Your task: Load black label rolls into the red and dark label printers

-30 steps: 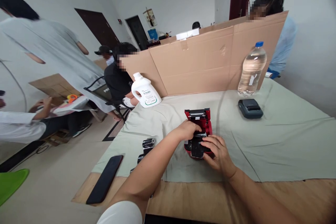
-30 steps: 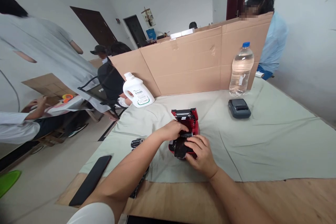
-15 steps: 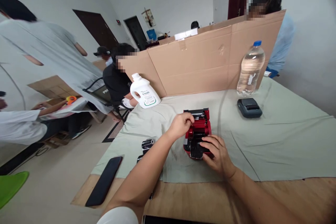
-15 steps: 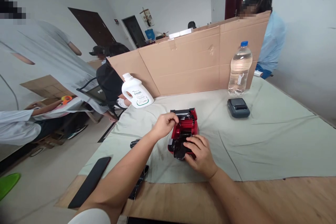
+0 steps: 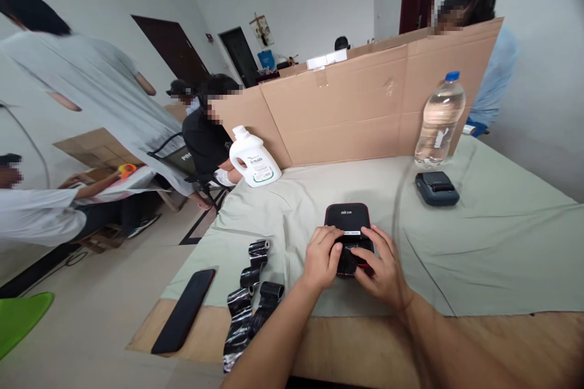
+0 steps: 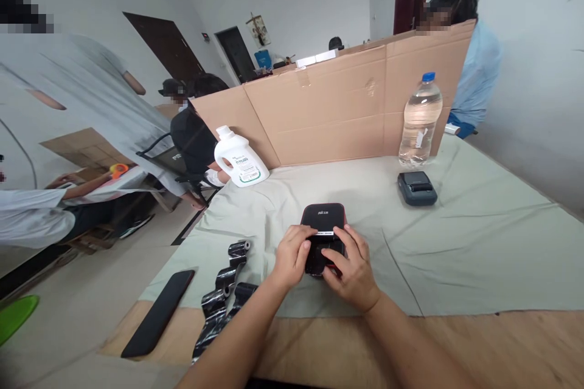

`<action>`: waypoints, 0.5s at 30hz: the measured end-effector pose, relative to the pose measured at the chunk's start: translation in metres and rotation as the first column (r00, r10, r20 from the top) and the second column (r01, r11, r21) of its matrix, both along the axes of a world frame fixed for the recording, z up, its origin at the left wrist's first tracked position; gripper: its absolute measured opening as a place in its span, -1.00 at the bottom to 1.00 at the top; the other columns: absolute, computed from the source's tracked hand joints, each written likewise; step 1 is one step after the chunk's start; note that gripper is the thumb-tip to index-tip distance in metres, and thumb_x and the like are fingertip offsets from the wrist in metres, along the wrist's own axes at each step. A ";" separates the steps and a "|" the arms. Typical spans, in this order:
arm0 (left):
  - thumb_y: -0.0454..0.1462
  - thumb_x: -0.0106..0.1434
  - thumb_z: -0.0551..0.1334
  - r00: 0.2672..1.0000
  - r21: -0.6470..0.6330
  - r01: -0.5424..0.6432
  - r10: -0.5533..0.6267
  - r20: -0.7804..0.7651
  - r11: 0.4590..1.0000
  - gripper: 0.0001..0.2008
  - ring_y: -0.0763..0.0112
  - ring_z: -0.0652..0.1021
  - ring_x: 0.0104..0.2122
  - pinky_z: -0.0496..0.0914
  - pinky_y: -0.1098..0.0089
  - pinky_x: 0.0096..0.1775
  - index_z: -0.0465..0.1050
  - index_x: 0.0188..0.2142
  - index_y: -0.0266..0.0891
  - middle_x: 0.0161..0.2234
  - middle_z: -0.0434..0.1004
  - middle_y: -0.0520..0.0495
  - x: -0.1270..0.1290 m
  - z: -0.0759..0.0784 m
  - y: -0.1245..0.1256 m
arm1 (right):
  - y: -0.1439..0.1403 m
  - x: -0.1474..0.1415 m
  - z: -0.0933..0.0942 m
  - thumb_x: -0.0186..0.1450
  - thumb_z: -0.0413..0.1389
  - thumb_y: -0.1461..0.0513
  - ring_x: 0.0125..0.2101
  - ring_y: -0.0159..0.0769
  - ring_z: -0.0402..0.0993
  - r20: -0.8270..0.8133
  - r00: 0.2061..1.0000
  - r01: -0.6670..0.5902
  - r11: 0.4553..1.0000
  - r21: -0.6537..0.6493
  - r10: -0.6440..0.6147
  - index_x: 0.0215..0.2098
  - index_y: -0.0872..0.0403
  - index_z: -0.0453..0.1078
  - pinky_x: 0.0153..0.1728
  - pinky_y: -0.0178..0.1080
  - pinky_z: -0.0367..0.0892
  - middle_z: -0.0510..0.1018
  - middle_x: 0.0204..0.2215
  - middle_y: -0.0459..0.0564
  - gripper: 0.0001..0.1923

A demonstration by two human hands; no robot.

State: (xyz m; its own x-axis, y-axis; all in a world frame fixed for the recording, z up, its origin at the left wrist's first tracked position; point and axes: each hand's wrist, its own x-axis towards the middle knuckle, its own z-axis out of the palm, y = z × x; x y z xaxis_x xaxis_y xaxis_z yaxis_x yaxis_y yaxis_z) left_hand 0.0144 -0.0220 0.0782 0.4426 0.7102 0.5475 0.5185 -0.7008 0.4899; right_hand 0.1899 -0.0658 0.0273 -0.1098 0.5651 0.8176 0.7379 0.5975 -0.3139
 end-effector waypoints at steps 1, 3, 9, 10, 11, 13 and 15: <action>-0.21 0.37 -0.05 1.000 0.022 -0.006 0.005 0.026 1.000 -0.68 0.20 0.45 -0.09 0.33 0.13 -0.02 0.40 -0.07 -0.25 -0.15 0.49 -0.21 0.001 -0.007 -0.003 | 0.001 0.000 0.000 0.17 0.13 0.23 0.17 0.07 0.16 -0.003 1.000 -0.014 1.000 -0.013 0.014 -0.13 0.00 0.43 0.06 0.14 0.24 0.28 0.15 0.10 -0.72; -0.23 0.35 -0.04 0.996 0.079 -0.025 0.018 0.092 0.997 -0.69 0.19 0.44 -0.04 0.30 0.08 0.02 0.39 -0.05 -0.25 -0.11 0.48 -0.22 0.002 -0.021 -0.006 | 0.004 -0.001 -0.002 0.19 0.12 0.17 0.13 0.04 0.24 -0.009 0.999 -0.034 0.999 -0.041 0.034 -0.03 0.03 0.37 0.04 0.12 0.25 0.36 0.08 0.15 -0.64; -0.26 0.33 -0.06 0.972 0.196 -0.075 0.028 0.231 0.978 -0.69 0.18 0.47 -0.04 0.31 0.04 0.02 0.37 -0.07 -0.25 -0.13 0.50 -0.22 0.007 -0.041 -0.003 | 0.009 -0.001 -0.007 0.18 0.15 0.01 0.03 0.05 0.37 -0.026 1.000 -0.006 0.999 -0.035 0.005 0.13 0.10 0.20 -0.02 0.09 0.27 0.48 -0.05 0.19 -0.38; -0.27 0.33 -0.05 0.972 0.195 -0.077 0.031 0.232 0.978 -0.70 0.18 0.47 -0.04 0.32 0.05 0.02 0.37 -0.06 -0.25 -0.13 0.50 -0.22 0.007 -0.042 -0.003 | 0.009 -0.001 -0.006 0.17 0.15 0.01 0.00 0.05 0.39 -0.026 1.000 0.007 0.999 -0.034 -0.008 0.11 0.10 0.21 -0.03 0.07 0.27 0.50 -0.08 0.18 -0.39; -0.27 0.33 -0.05 0.972 0.192 -0.079 0.033 0.232 0.978 -0.70 0.19 0.47 -0.04 0.32 0.05 0.01 0.36 -0.06 -0.24 -0.13 0.50 -0.21 0.007 -0.042 -0.002 | 0.009 -0.001 -0.005 0.16 0.16 0.01 -0.02 0.05 0.41 -0.024 1.000 0.018 0.999 -0.039 -0.019 0.09 0.09 0.23 -0.05 0.06 0.28 0.51 -0.10 0.17 -0.40; -0.27 0.33 -0.05 0.971 0.183 -0.085 0.040 0.237 0.979 -0.70 0.19 0.47 -0.05 0.33 0.07 0.01 0.36 -0.06 -0.24 -0.14 0.51 -0.21 0.006 -0.043 -0.002 | 0.009 -0.001 -0.002 0.14 0.17 0.01 -0.07 0.04 0.44 -0.017 0.999 0.034 0.998 -0.056 -0.035 0.04 0.09 0.27 -0.08 0.05 0.28 0.54 -0.14 0.17 -0.43; -0.27 0.33 -0.05 0.970 0.173 -0.093 0.050 0.238 0.981 -0.70 0.20 0.47 -0.05 0.34 0.08 0.00 0.36 -0.07 -0.24 -0.15 0.51 -0.20 0.006 -0.044 -0.002 | 0.009 -0.001 0.000 0.12 0.19 0.02 -0.09 0.04 0.46 -0.012 0.999 0.035 0.997 -0.066 -0.036 0.00 0.09 0.29 -0.10 0.04 0.30 0.55 -0.16 0.17 -0.45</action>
